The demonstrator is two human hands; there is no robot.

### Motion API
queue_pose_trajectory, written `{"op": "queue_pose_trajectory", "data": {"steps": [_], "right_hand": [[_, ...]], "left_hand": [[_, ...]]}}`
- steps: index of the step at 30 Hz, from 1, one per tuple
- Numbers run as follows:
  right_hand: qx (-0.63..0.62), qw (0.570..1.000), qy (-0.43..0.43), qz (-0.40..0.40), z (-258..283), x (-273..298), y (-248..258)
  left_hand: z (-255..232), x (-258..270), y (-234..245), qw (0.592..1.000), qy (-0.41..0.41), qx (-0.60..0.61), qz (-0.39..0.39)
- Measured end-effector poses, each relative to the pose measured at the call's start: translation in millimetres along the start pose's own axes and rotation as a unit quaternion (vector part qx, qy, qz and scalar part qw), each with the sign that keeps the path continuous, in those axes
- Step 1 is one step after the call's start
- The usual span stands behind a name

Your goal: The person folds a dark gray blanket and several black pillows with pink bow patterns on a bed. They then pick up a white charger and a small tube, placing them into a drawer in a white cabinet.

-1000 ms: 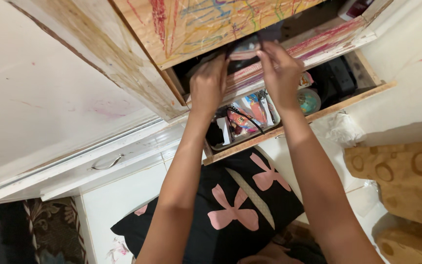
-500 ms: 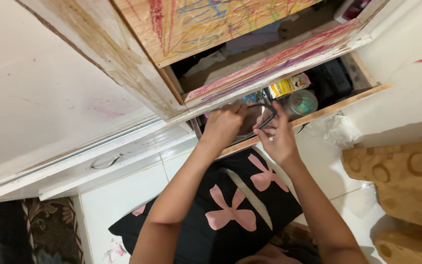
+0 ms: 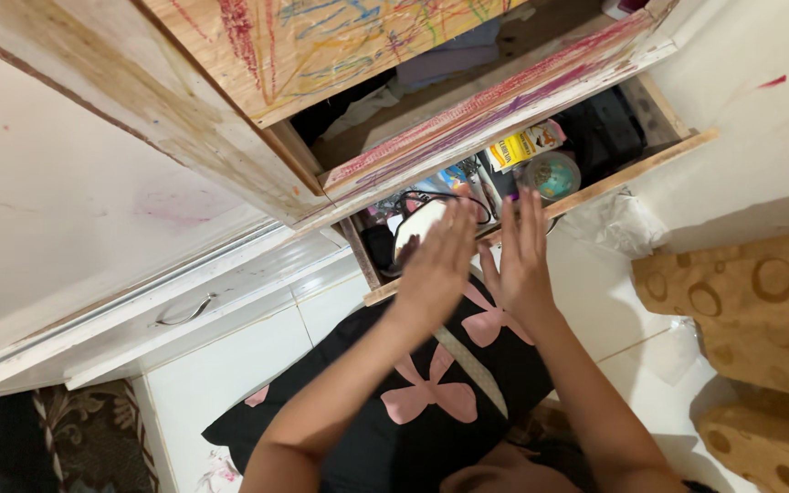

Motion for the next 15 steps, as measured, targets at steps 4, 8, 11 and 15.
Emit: {"op": "queue_pose_trajectory", "data": {"steps": [4, 8, 11, 15], "right_hand": [[0.170, 0.977, -0.028, 0.124, -1, 14, -3], [0.194, 0.969, -0.056, 0.141, -16, 21, -17], [0.098, 0.992, -0.051, 0.068, -29, 35, -35], [0.062, 0.996, -0.063, 0.024, -43, 44, -56]], "left_hand": [[-31, 24, -15, 0.996, -0.011, 0.001, 0.088], [-37, 34, -44, 0.980, -0.008, -0.095, 0.173], [-42, 42, -51, 0.969, -0.012, -0.119, 0.214], [-39, 50, -49, 0.966, -0.021, -0.132, 0.223]]}}
Point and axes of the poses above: each hand's wrist, its own x-axis away from the middle knuckle, its own y-axis out of the back of the hand, z = x × y, the point moved 1 cm from there along -x, towards the middle knuckle, and after that the axes turned 15 degrees about -y, right-handed, at the moved point
